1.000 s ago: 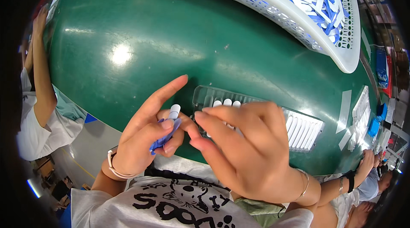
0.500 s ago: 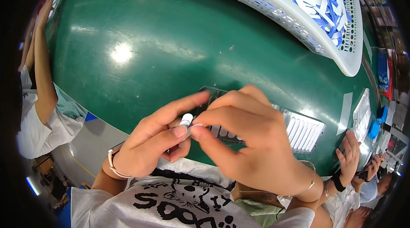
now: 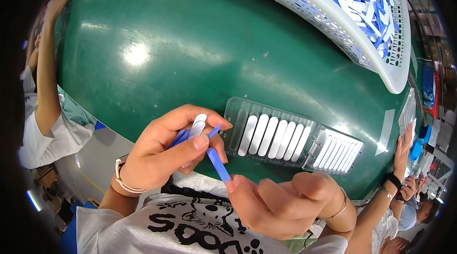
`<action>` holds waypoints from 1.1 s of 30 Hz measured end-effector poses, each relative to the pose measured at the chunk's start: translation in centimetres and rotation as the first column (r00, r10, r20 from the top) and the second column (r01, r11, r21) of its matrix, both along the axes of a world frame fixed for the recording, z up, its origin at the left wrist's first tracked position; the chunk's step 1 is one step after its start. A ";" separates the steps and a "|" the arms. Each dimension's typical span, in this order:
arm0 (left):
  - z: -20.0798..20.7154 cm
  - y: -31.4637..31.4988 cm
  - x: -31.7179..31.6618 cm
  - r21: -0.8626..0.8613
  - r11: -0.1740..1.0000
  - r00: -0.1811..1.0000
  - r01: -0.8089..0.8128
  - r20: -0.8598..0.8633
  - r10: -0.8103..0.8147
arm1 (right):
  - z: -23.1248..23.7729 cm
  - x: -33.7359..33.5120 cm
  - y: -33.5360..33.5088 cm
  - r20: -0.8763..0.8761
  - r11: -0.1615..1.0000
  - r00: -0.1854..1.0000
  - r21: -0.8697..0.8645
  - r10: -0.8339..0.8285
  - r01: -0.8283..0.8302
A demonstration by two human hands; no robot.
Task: The person sorts small plastic components by hand, placing them into plastic trays on an assembly line.
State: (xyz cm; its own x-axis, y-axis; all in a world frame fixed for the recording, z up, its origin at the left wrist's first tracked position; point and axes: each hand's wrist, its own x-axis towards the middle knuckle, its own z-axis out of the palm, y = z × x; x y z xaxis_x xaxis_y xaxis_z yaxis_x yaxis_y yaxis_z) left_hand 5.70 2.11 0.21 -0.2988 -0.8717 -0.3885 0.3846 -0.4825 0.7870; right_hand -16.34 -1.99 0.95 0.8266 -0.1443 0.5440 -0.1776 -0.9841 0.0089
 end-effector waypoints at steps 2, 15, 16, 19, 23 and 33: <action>-0.1 0.1 -0.2 -0.005 0.999 0.999 -0.037 0.030 0.037 | 0.7 0.3 -0.3 -0.053 0.985 0.998 0.175 0.016 -0.007; -0.1 0.3 0.4 -0.015 0.994 0.983 -0.104 0.151 0.105 | 2.0 3.1 -6.1 -0.308 0.464 0.934 0.811 -0.180 0.357; -0.1 0.4 0.5 -0.016 0.994 0.983 -0.107 0.150 0.108 | 2.0 3.5 -6.1 -0.363 0.428 0.911 0.804 -0.196 0.412; -0.1 0.6 0.8 -0.055 0.998 0.984 -0.033 0.173 0.042 | 2.5 4.5 -7.6 -0.515 0.409 0.834 0.730 -0.199 0.548; 0.0 0.9 1.1 -0.047 0.999 0.977 -0.022 0.209 0.031 | 2.1 4.6 -7.9 -0.498 0.634 0.857 0.622 -0.132 0.459; 0.4 0.8 -0.3 0.007 0.996 0.972 -0.094 0.217 0.090 | 3.1 2.1 -4.7 -0.547 0.670 0.835 0.598 -0.060 0.440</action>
State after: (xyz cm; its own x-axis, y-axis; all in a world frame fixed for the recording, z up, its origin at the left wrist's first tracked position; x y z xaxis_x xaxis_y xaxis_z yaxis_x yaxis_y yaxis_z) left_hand 5.39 2.90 0.62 -0.1246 -0.8844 -0.4498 0.2492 -0.4667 0.8485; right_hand -14.26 -6.66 4.03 0.8064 -0.5487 -0.2204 -0.5785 -0.6549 -0.4863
